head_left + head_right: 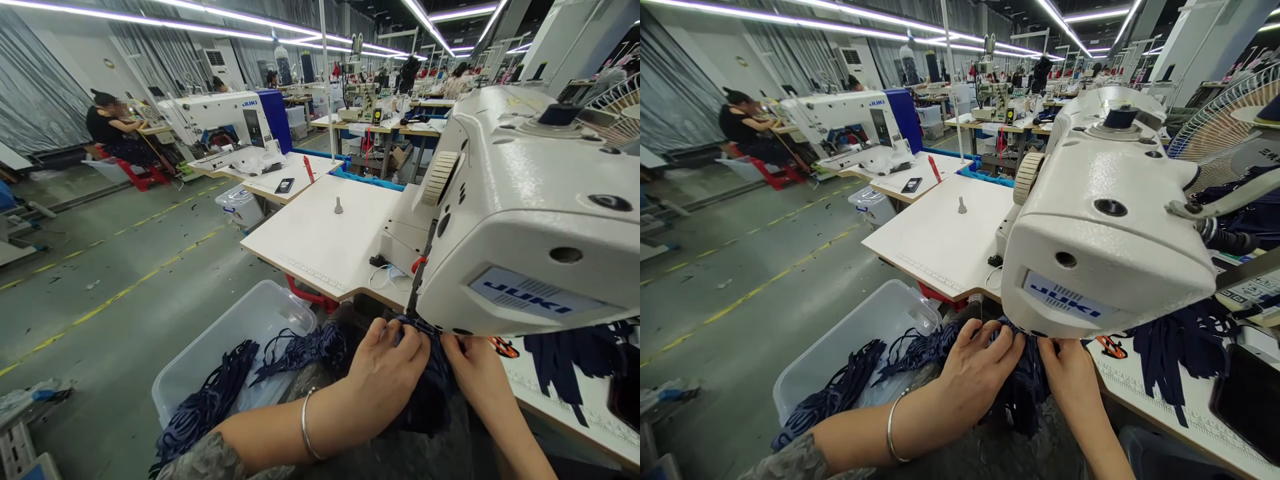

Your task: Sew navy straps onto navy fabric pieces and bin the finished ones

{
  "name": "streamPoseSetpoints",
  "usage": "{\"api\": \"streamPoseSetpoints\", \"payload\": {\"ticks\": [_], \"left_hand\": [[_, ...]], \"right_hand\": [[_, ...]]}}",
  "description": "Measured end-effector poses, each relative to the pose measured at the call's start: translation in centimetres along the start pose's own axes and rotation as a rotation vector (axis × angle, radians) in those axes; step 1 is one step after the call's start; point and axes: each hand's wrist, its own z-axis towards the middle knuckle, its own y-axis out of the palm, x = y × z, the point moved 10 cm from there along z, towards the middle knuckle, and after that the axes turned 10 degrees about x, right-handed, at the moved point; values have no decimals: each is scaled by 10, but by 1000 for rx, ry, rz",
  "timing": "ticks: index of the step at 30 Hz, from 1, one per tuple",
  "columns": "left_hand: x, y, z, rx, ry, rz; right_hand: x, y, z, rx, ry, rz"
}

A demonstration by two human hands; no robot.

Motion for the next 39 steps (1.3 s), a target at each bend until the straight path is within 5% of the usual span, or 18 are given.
{"api": "streamPoseSetpoints", "payload": {"ticks": [16, 21, 26, 39], "left_hand": [[2, -7, 0, -75, -54, -243], [-4, -7, -7, -133, -13, -127], [15, -9, -9, -100, 188, -162], [17, -6, -6, -56, 97, 64]], "right_hand": [[5, -8, -6, 76, -40, 264], [0, -1, -16, 16, -21, 350], [4, 3, -17, 10, 6, 363], [16, -3, -5, 107, 29, 268]]}}
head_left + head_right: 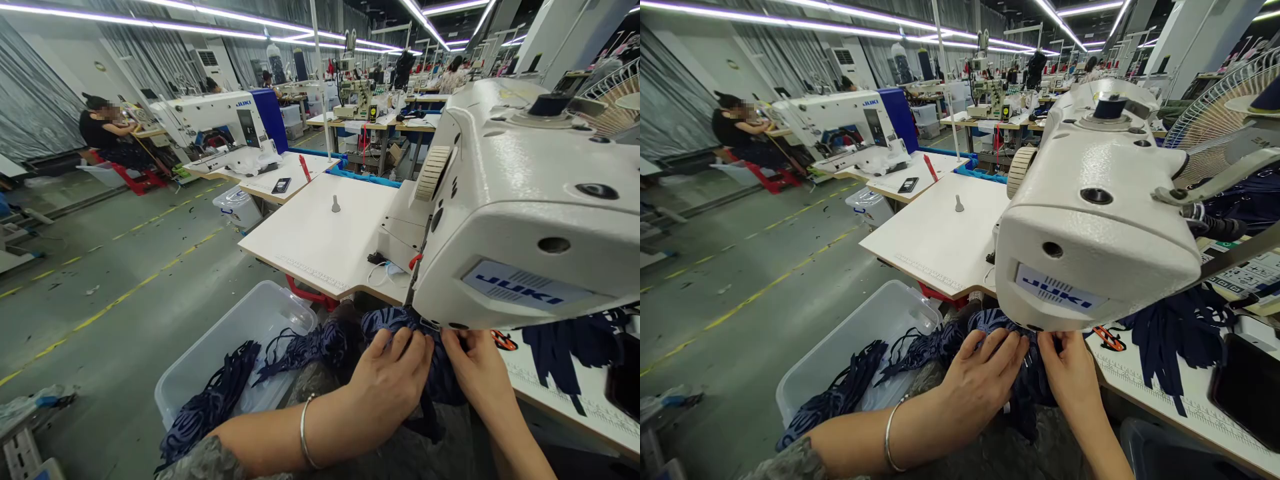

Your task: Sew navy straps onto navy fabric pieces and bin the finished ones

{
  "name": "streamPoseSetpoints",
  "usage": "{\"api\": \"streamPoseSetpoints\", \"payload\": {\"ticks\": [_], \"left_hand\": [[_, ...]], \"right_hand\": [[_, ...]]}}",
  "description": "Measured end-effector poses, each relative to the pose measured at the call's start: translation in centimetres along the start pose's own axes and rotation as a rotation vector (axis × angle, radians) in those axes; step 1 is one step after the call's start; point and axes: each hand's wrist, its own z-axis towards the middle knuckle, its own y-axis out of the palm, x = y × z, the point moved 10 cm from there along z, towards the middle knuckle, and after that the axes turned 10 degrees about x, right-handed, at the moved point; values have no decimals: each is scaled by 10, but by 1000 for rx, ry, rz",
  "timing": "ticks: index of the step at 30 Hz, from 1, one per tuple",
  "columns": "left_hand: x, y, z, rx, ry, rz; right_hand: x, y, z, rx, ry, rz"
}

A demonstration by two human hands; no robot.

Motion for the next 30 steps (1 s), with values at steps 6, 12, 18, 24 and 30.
{"api": "streamPoseSetpoints", "payload": {"ticks": [6, 12, 18, 24, 30], "left_hand": [[1, 5, 0, -13, 15, 7], [-1, 4, 0, -13, 22, -25], [0, 3, 1, -14, 15, 1], [1, 4, 0, 4, 18, 22], [-3, -1, 1, 18, -2, -38]], "right_hand": [[5, 0, 3, -2, 22, -41], [2, 2, 4, -14, 18, -53], [-4, 2, 3, -35, 17, -113], [0, 0, 2, -35, 50, -118], [1, -2, 2, -5, 41, -108]]}}
